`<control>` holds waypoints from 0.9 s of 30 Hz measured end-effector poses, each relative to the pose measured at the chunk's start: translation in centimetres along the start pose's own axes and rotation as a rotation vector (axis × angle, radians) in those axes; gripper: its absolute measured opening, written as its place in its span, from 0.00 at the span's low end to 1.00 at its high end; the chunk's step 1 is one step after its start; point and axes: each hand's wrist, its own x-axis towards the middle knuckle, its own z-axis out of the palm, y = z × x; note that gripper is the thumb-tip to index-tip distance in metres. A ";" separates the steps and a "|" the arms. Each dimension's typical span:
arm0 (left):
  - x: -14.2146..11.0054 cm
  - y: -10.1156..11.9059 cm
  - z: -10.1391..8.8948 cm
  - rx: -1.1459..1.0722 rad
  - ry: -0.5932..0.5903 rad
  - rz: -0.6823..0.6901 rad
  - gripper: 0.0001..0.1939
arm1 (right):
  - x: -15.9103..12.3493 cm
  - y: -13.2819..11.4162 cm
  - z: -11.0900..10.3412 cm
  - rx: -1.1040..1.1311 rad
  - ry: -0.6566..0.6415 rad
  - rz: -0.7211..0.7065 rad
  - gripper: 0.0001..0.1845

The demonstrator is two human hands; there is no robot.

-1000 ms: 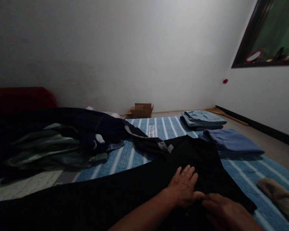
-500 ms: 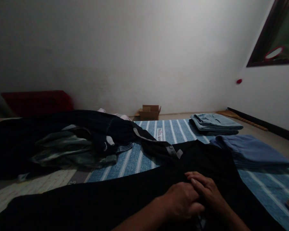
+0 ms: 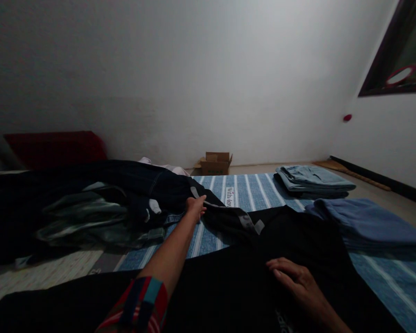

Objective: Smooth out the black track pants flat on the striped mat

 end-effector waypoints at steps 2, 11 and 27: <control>1.0 0.2 0.9 -0.095 0.019 -0.068 0.17 | 0.0 0.1 0.0 -0.003 0.010 0.017 0.16; 1.3 4.2 -0.5 -0.552 0.016 0.058 0.14 | 0.2 0.0 -0.1 0.056 0.006 0.064 0.13; -11.1 -3.3 -18.1 -0.915 0.078 0.224 0.10 | 3.9 -0.4 -4.7 -0.880 0.468 0.066 0.18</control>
